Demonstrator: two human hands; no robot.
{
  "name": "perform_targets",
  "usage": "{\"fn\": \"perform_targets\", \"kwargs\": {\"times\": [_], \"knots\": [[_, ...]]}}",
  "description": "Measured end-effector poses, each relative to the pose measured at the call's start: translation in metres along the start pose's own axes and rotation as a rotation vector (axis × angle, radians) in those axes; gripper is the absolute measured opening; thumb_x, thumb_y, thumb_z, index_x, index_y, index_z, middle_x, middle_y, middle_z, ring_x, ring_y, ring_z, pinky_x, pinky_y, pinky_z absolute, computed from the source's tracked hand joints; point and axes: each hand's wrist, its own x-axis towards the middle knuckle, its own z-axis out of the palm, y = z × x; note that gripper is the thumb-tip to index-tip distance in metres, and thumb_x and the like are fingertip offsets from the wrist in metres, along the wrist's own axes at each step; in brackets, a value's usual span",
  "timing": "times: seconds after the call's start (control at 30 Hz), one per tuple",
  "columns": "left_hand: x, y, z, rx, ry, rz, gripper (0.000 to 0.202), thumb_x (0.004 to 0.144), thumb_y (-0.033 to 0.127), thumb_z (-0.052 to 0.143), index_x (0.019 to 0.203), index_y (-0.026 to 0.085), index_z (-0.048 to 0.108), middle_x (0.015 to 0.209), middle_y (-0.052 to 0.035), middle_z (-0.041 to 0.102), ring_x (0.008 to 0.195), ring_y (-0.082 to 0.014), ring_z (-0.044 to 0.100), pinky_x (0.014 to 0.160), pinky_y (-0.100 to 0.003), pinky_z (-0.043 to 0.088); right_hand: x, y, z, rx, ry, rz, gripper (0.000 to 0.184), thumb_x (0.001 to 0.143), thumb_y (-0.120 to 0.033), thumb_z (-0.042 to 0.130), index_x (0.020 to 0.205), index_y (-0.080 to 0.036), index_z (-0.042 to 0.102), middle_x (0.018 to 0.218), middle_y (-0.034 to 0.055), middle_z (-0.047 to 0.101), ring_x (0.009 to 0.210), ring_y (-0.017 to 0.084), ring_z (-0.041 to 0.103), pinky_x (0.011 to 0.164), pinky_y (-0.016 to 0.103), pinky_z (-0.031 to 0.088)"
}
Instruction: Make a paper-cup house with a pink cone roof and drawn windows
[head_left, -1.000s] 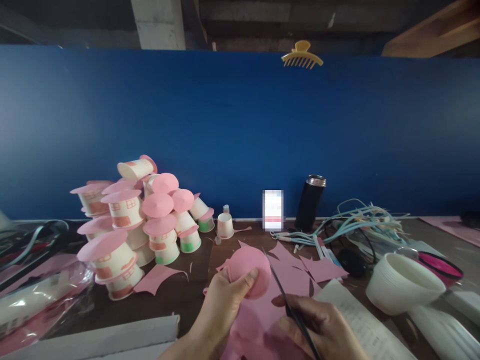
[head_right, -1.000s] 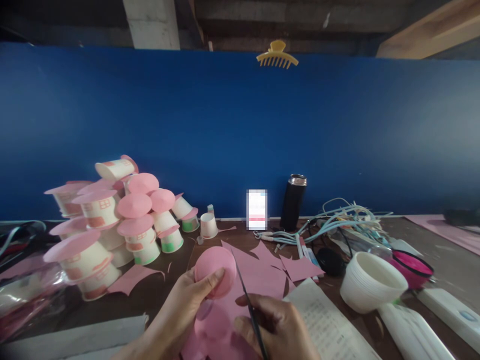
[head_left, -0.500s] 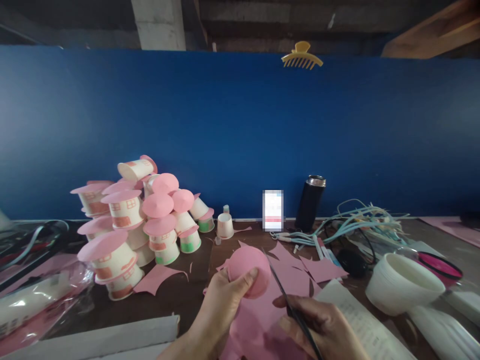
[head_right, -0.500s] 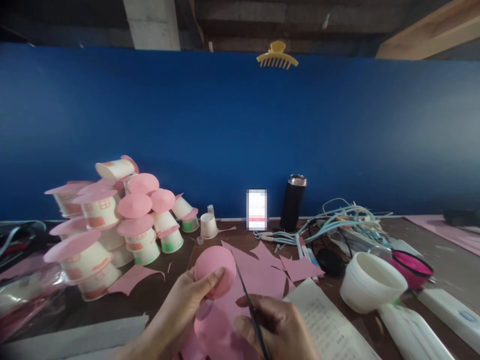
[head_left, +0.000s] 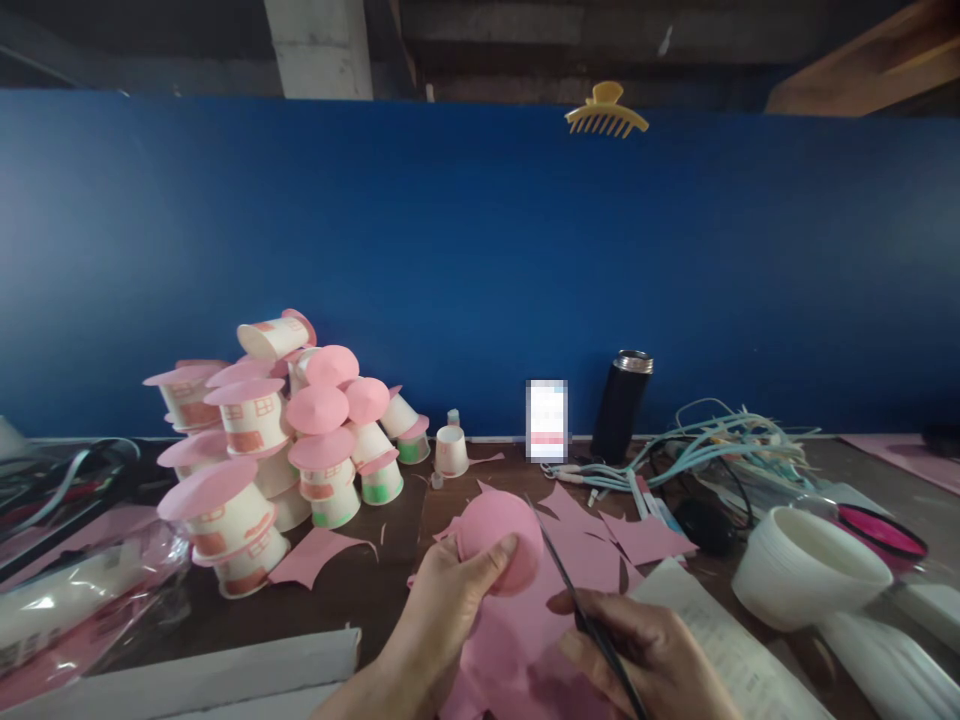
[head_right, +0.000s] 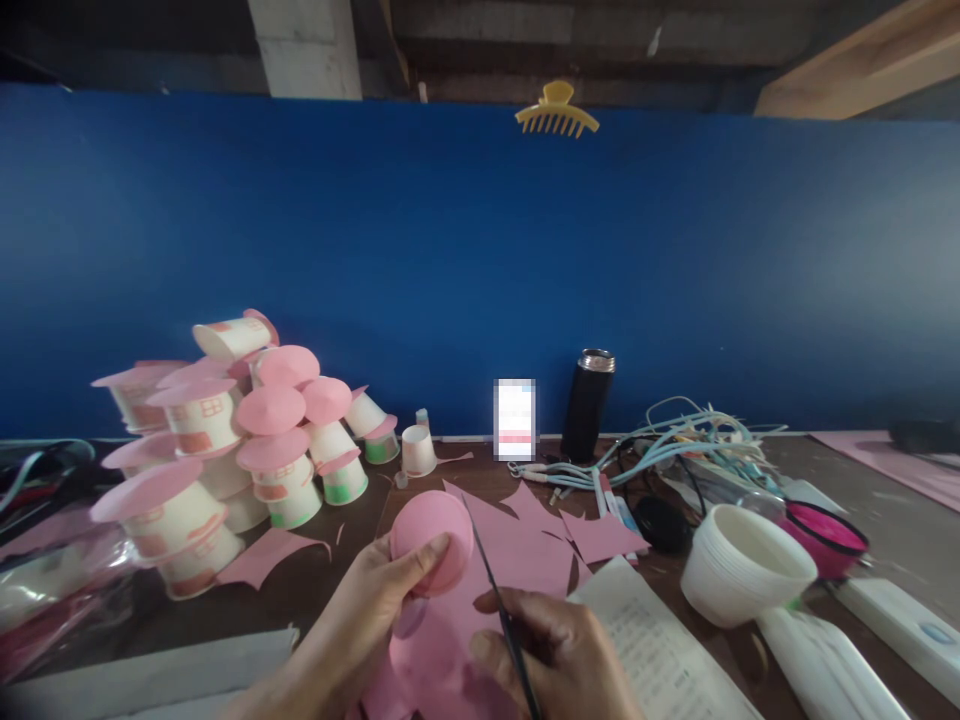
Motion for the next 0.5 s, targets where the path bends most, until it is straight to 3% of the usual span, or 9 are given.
{"fn": "perform_targets", "kwargs": {"times": [0.3, 0.5], "knots": [[-0.0032, 0.0019, 0.0010, 0.052, 0.032, 0.067, 0.051, 0.066, 0.053, 0.077, 0.089, 0.008, 0.073, 0.075, -0.0105, 0.071, 0.067, -0.0209, 0.062, 0.062, -0.028, 0.046, 0.0001, 0.0077, 0.0001, 0.059, -0.034, 0.017, 0.037, 0.071, -0.046, 0.076, 0.087, -0.013, 0.075, 0.046, -0.0088, 0.033, 0.040, 0.005, 0.026, 0.037, 0.020, 0.018], [-0.0027, 0.0021, -0.0003, 0.072, 0.015, 0.033, 0.050, 0.066, 0.053, 0.076, 0.087, 0.007, 0.072, 0.076, -0.0119, 0.071, 0.066, -0.0208, 0.062, 0.061, -0.028, 0.045, 0.0000, 0.0071, -0.0003, 0.044, -0.037, 0.056, 0.039, 0.071, -0.047, 0.075, 0.090, -0.013, 0.074, 0.045, -0.0090, 0.034, 0.037, 0.004, 0.027, 0.035, 0.019, 0.021]]}}
